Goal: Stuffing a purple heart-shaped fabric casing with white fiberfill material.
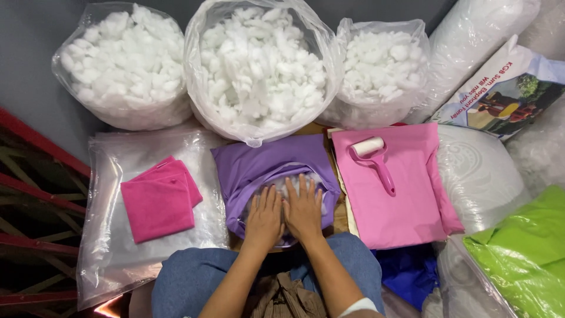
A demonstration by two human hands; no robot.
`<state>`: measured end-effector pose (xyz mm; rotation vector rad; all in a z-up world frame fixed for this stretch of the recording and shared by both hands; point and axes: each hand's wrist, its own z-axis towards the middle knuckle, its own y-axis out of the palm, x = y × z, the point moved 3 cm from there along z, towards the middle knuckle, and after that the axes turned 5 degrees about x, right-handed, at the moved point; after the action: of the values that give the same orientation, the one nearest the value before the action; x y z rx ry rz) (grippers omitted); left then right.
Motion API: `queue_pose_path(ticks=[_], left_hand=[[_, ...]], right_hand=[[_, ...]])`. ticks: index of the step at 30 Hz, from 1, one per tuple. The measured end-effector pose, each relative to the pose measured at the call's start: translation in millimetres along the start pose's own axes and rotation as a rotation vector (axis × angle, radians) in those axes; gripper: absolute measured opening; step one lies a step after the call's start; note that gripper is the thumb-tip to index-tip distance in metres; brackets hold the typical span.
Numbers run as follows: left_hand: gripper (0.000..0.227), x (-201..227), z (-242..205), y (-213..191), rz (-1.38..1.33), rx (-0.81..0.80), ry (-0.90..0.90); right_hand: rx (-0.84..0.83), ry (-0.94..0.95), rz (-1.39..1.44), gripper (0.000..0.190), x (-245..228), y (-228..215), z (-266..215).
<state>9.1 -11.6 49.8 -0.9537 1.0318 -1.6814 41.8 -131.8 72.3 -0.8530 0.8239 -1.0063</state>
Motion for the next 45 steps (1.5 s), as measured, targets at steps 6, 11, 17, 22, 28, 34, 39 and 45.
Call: queue_pose_path(ticks=[6,11,17,22,28,34,39,45], left_hand=[[0.093,16,43,-146,-0.076,0.31,0.042],[0.074,-26,130,-201,0.024,0.61,-0.088],[0.069,-109,241,-175,-0.013,0.45,-0.357],[0.024,-148,263,-119,-0.229,0.325,-0.32],[0.012,-126,245,-191,-0.345,0.663,-0.191],[0.015,-92,221,-285,-0.444,0.929,0.013],[0.019,-98,207,-282,-0.501,0.846,-0.061],[0.039,-90,181,-236,-0.19,0.66,-0.158]], right_hand=[[0.32,-0.038,0.053,0.06,-29,-101,54],[0.398,-0.11,0.066,0.074,-69,-145,162],[0.224,-0.12,0.109,0.082,-92,-107,287],[0.004,-0.177,0.338,0.018,-75,-52,315],[0.279,-0.287,0.566,0.026,-69,-135,297],[0.453,-0.343,0.606,0.013,-68,-237,269],[0.413,-0.056,0.701,0.003,-34,-244,248],[0.397,0.046,0.707,0.017,2,-208,211]])
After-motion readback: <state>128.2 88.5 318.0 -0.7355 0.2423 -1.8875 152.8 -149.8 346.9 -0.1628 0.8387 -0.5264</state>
